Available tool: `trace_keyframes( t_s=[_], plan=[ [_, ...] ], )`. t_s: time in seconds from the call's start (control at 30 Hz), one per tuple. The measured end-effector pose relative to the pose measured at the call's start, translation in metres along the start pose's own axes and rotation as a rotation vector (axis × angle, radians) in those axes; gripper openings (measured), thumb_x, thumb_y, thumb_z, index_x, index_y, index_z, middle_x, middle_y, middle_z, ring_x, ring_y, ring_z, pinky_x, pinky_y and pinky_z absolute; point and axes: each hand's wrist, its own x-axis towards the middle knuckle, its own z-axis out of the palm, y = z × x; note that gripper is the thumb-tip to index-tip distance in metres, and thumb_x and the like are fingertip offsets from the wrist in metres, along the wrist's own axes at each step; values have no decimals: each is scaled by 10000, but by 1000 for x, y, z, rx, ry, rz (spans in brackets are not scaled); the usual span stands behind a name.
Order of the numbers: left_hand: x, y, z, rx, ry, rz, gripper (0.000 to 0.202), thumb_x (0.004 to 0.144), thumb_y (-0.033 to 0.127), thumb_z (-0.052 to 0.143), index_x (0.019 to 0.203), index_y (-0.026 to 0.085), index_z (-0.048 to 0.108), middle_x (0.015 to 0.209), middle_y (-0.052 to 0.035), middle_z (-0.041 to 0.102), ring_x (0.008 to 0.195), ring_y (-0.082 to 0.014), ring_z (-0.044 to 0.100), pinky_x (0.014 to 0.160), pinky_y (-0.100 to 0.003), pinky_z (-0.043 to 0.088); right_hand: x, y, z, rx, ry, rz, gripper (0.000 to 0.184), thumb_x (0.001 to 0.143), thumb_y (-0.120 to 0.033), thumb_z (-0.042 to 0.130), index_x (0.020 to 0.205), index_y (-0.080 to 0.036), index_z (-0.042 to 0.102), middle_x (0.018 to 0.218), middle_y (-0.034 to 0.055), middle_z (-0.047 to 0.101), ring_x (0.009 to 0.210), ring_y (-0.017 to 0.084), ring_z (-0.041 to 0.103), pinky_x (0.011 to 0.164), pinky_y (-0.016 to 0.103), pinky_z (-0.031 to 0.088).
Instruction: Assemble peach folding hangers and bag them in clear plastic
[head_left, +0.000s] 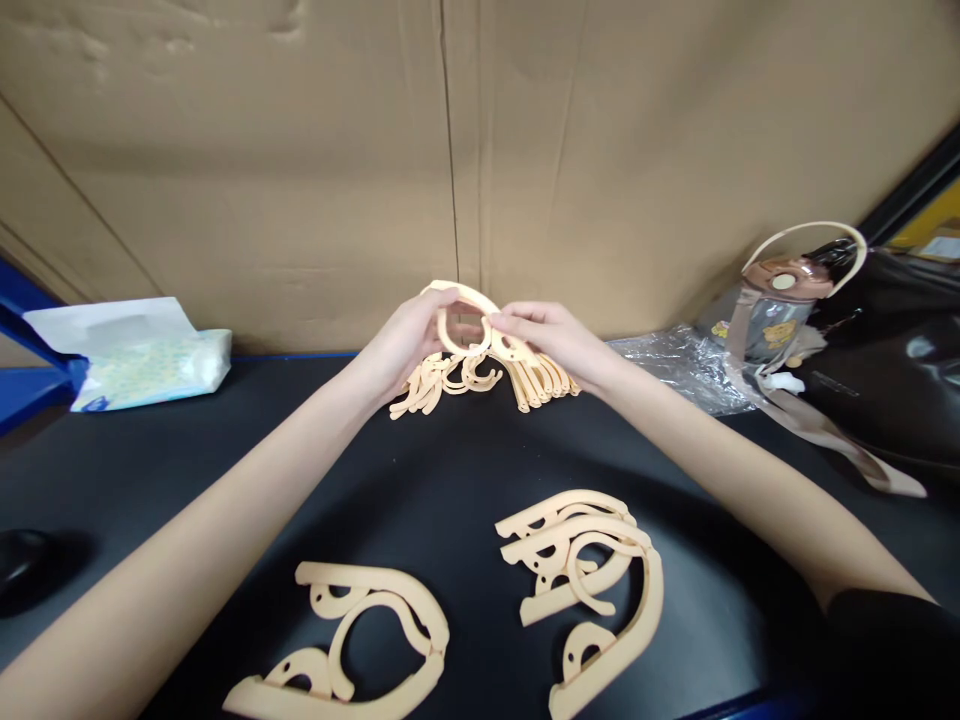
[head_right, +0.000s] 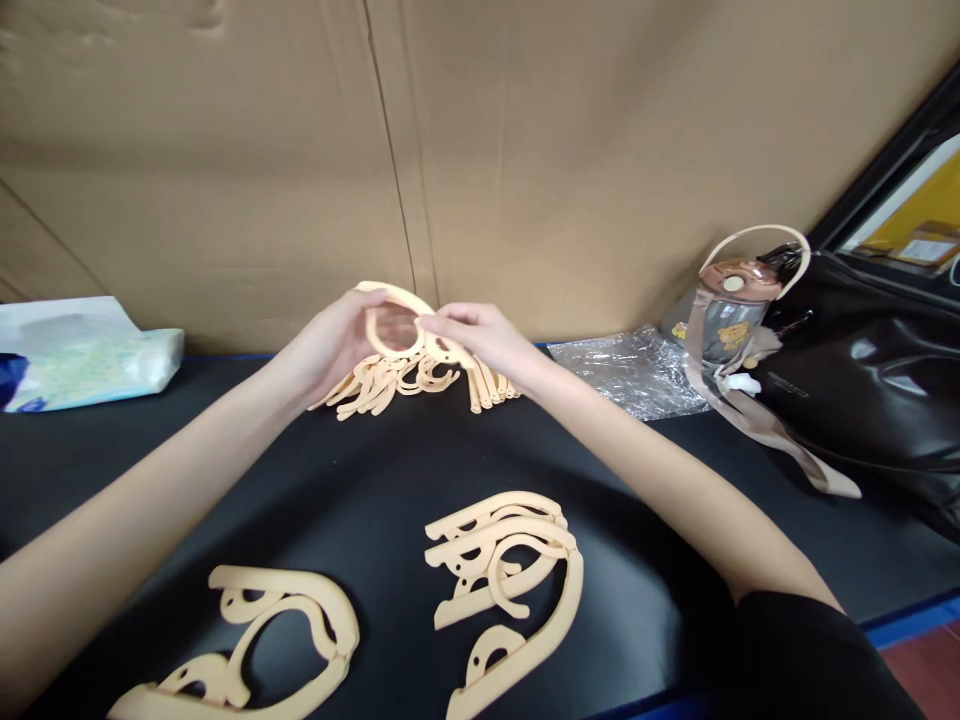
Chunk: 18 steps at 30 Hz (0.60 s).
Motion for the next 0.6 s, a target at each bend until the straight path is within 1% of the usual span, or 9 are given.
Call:
trace_keyframes(
  t_s=[0.07, 0.1, 0.2, 0.27, 0.33, 0.4, 0.47, 0.53, 0.6],
  plan=[
    [2, -3, -5, 60, 36, -22, 208, 826, 364, 632, 880, 162, 635, 889, -56, 679, 719, -144, 609, 620, -241, 473, 6, 0, -18, -255, 136, -62, 295, 869, -440, 661, 750, -171, 651, 698, -31, 586, 632, 87, 511, 628, 233, 414],
    [2, -5, -7, 90, 53, -32, 196, 819, 349, 663, 864, 159, 644, 864, -50, 678, 667, -125, 587, 577, -224, 449, 8, 1, -27, -330, 172, -70, 287, 881, -433, 644, 780, -166, 673, 720, -16, 611, 648, 96, 524, 645, 242, 417],
    [1, -8, -8, 167, 84, -58, 151, 813, 295, 696, 776, 151, 665, 756, -22, 651, 540, -78, 491, 478, -199, 362, 10, -1, -42, -435, 211, -64, 245, 901, -380, 626, 861, -153, 712, 780, 22, 667, 675, 124, 552, 674, 269, 416],
    [0, -8, -5, 204, 79, -75, 153, 817, 275, 689, 730, 150, 671, 694, -8, 630, 499, -67, 450, 446, -197, 318, 6, -4, -41, -673, 193, -133, 206, 931, -322, 593, 986, -168, 717, 893, 45, 710, 751, 151, 592, 702, 281, 400],
    [-1, -9, -2, 231, 52, -91, 175, 817, 268, 685, 692, 147, 671, 663, -7, 623, 486, -64, 437, 437, -196, 298, 0, -7, -32, -1063, 120, -231, 241, 986, -270, 504, 1126, -185, 681, 1036, 74, 722, 861, 189, 621, 706, 290, 370],
    [-2, -9, 1, 252, 10, -105, 201, 818, 279, 685, 670, 145, 673, 650, -10, 624, 488, -66, 441, 435, -195, 291, -5, -9, -21, -1354, 21, -279, 273, 1012, -211, 421, 1148, -160, 652, 1065, 113, 717, 899, 223, 630, 672, 301, 331],
    [-2, -9, 2, 269, -27, -117, 217, 821, 293, 686, 662, 145, 681, 650, -14, 630, 496, -71, 454, 435, -195, 291, -9, -8, -11, -1409, -37, -255, 255, 985, -126, 409, 1078, -123, 646, 987, 143, 716, 841, 234, 631, 633, 314, 290],
    [-1, -9, 4, 288, -42, -128, 212, 823, 282, 685, 661, 146, 689, 656, -16, 643, 498, -73, 464, 439, -197, 301, -10, -4, -4, -1393, -56, -225, 252, 941, -50, 404, 1034, -104, 632, 925, 156, 709, 777, 232, 626, 615, 323, 264],
    [-2, -9, 6, 313, -36, -142, 200, 832, 243, 677, 660, 143, 688, 670, -14, 660, 488, -67, 460, 446, -200, 319, -8, 1, -1, -1362, -54, -192, 241, 910, -22, 419, 1026, -95, 618, 869, 154, 703, 723, 228, 617, 603, 321, 254]
  ],
)
